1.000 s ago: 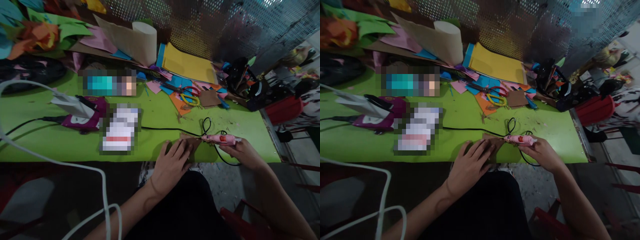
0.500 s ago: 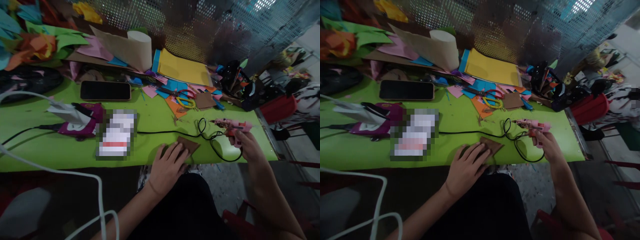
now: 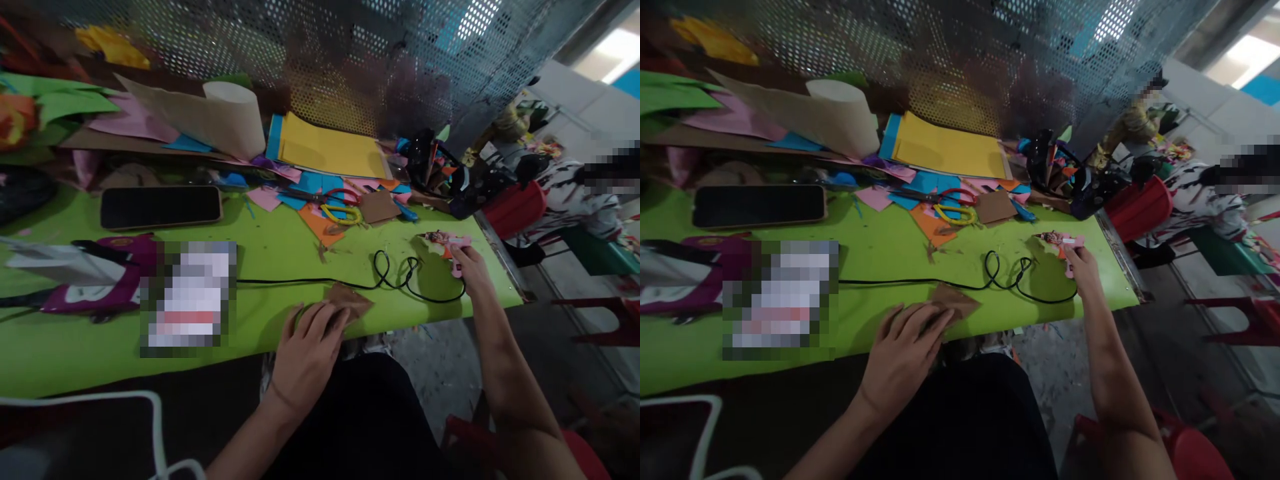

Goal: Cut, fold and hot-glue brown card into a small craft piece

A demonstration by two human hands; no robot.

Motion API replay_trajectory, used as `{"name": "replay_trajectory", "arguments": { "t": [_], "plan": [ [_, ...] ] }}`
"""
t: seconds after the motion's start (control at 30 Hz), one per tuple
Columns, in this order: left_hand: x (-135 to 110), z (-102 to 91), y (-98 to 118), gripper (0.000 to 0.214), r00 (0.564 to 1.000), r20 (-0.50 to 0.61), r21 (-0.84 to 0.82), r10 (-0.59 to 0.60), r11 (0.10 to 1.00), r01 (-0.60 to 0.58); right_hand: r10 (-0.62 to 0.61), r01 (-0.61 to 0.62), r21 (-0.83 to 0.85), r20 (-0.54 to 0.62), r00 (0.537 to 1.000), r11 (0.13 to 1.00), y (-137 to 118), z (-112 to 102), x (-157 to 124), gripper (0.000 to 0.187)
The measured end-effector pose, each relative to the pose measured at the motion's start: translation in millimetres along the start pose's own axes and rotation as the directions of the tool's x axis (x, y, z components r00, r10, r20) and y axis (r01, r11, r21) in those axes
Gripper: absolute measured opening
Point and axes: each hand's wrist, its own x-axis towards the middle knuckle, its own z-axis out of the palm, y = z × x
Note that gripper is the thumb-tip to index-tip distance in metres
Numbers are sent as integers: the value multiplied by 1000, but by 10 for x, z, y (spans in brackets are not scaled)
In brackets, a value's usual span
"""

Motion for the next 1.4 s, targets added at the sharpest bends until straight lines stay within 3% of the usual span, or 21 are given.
{"name": "replay_trajectory", "arguments": {
  "t": [0.17,0.23,0.33,0.43,0.5,0.6,0.7,0.8,1.03,1.4],
  "plan": [
    [-56,-4,15,34,1000,-2,2,2,1000,-2,-27,9,-329,-51,998,944,-37,-144,6,46],
    [-87,-2,13,34,1000,1,-5,-1,1000,1,-60,12,-530,-72,996,848,-58,-201,-15,47],
    [-121,4,8,37,1000,1,-7,0,1000,0,-155,61,-640,-91,984,766,-127,-238,-115,46],
    [-134,7,3,36,1000,3,-16,0,1000,0,-353,246,-579,-76,933,777,-264,-180,-325,39],
    [-135,6,0,31,1000,3,-22,-2,1000,2,-434,380,-404,-46,900,832,-385,-85,-512,33],
    [-127,1,-4,27,1000,-8,-26,-4,1000,4,-467,494,-218,163,869,842,-581,114,-809,25],
    [-109,-5,-4,27,1000,-20,-13,-7,1000,7,-506,577,-71,401,764,814,-746,332,-1057,20],
    [-92,-4,-3,27,998,-60,2,7,1000,-7,-531,614,3,505,680,789,-839,533,-1215,20],
    [-126,13,-9,27,997,-80,-14,23,1000,-24,-524,659,-13,594,610,752,-841,807,-1364,25],
    [-198,33,-32,24,991,-131,-76,12,997,-22,-579,708,40,609,542,705,-874,820,-1473,28]
  ]
}}
